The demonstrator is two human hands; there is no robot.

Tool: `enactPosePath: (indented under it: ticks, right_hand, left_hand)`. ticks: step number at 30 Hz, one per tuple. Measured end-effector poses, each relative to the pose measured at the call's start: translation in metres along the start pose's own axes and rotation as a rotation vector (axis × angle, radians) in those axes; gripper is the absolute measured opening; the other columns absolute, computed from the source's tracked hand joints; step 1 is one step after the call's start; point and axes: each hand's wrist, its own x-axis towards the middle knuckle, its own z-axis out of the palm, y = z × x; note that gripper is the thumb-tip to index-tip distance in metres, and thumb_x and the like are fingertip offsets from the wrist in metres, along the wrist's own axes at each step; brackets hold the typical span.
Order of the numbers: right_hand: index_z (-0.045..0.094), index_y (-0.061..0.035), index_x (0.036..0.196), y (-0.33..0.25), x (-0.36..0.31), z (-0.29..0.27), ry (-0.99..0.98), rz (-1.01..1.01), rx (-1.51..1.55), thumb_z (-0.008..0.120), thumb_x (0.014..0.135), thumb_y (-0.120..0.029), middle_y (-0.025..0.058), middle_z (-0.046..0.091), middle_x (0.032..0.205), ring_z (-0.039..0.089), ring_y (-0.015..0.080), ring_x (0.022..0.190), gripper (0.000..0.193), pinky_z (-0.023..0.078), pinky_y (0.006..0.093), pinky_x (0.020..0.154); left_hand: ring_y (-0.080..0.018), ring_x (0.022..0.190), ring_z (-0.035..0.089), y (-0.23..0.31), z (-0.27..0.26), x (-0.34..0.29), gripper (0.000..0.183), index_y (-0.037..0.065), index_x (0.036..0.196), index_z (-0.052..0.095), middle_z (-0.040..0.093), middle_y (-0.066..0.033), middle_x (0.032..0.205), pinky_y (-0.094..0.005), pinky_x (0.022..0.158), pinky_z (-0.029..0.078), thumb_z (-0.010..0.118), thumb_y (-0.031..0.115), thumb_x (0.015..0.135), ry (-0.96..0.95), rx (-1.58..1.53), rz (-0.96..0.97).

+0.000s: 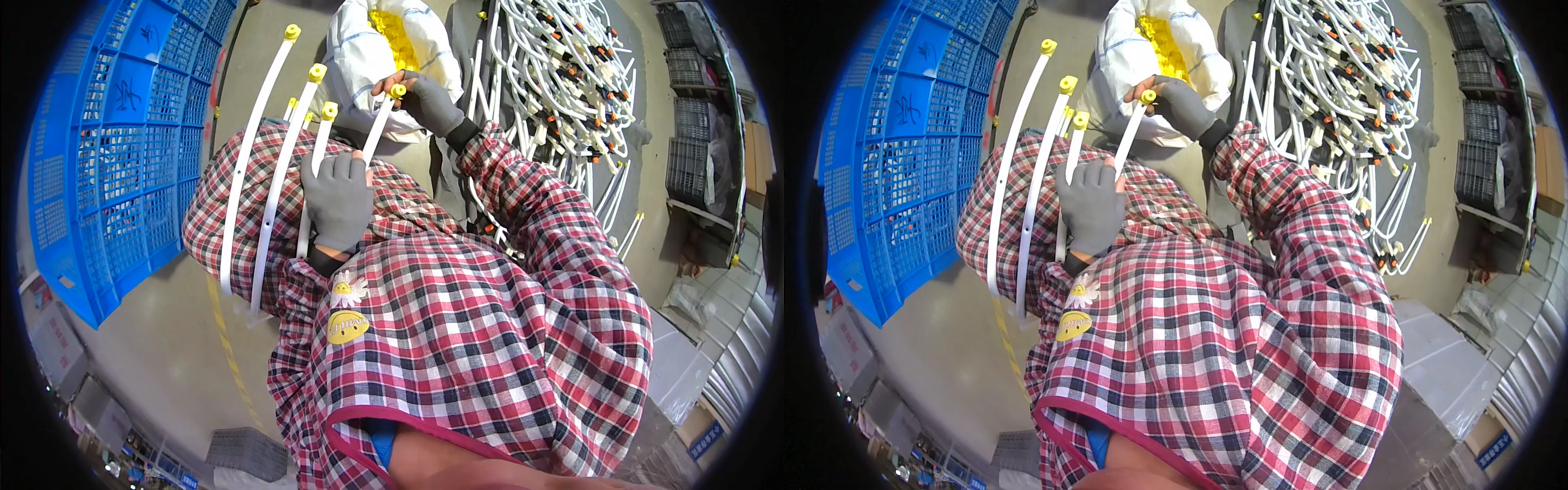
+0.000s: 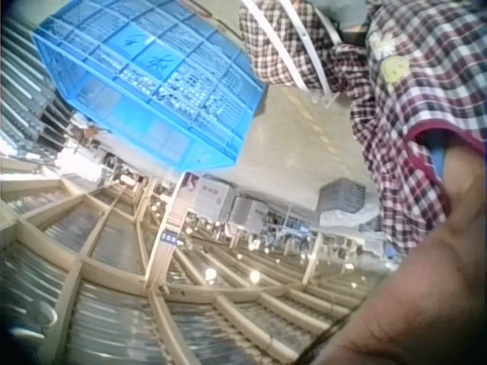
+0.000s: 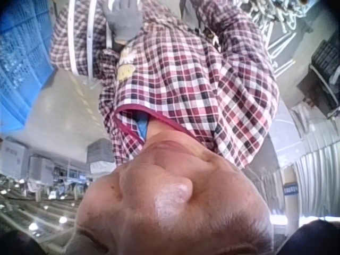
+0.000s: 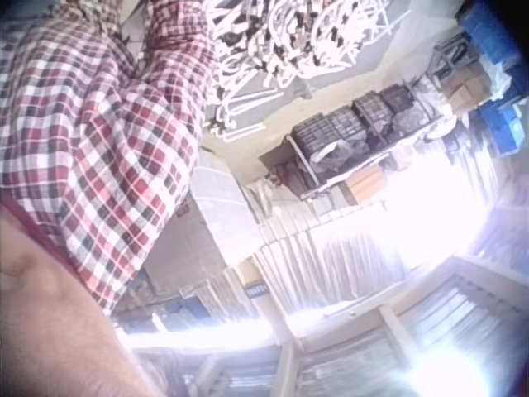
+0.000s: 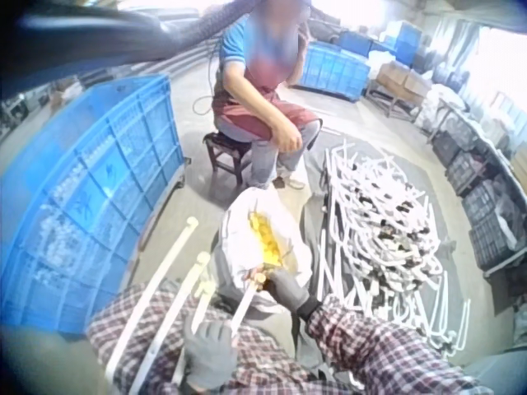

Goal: The person repeatedly picks up white plastic rods and yellow plastic caps, then presses the caps onto the rod ends. Finished assemblies are placed into a blue plastic crate. The person works continuously at a seated workstation in a factory setting.

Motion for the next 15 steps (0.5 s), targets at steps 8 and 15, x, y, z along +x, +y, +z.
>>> enactPosePath:
  ticks: [8, 15]
  right_hand:
    - [0.061, 0.0064, 0.128, -0.019, 0.063, 0.006, -0.043, 0.537, 0.113, 0.032, 0.111, -0.034, 0.0243, 0.067, 0.132, 0.067, 0.0302, 0.119, 0.052, 0.050, 0.0398, 0.105]
    - [0.064, 0.0075, 0.110, 0.001, 0.068, 0.010, -0.415, 0.991, 0.005, 0.037, 0.111, -0.047, 0.0266, 0.073, 0.096, 0.076, 0.0317, 0.086, 0.061, 0.064, 0.0429, 0.080]
  left_hand:
    - [-0.0226, 0.082, 0.062, 0.002, 0.004, 0.010, 0.025, 0.011, 0.090, 0.066, 0.064, -0.0032, 0.082, -0.0484, 0.101, 0.040, 0.071, 0.035, 0.091, 0.067, -0.033, -0.013]
    - [-0.0237, 0.081, 0.062, 0.009, 0.010, 0.006, 0.024, 0.011, 0.087, 0.064, 0.063, -0.0041, 0.080, -0.0503, 0.099, 0.039, 0.071, 0.033, 0.090, 0.062, -0.051, 0.002]
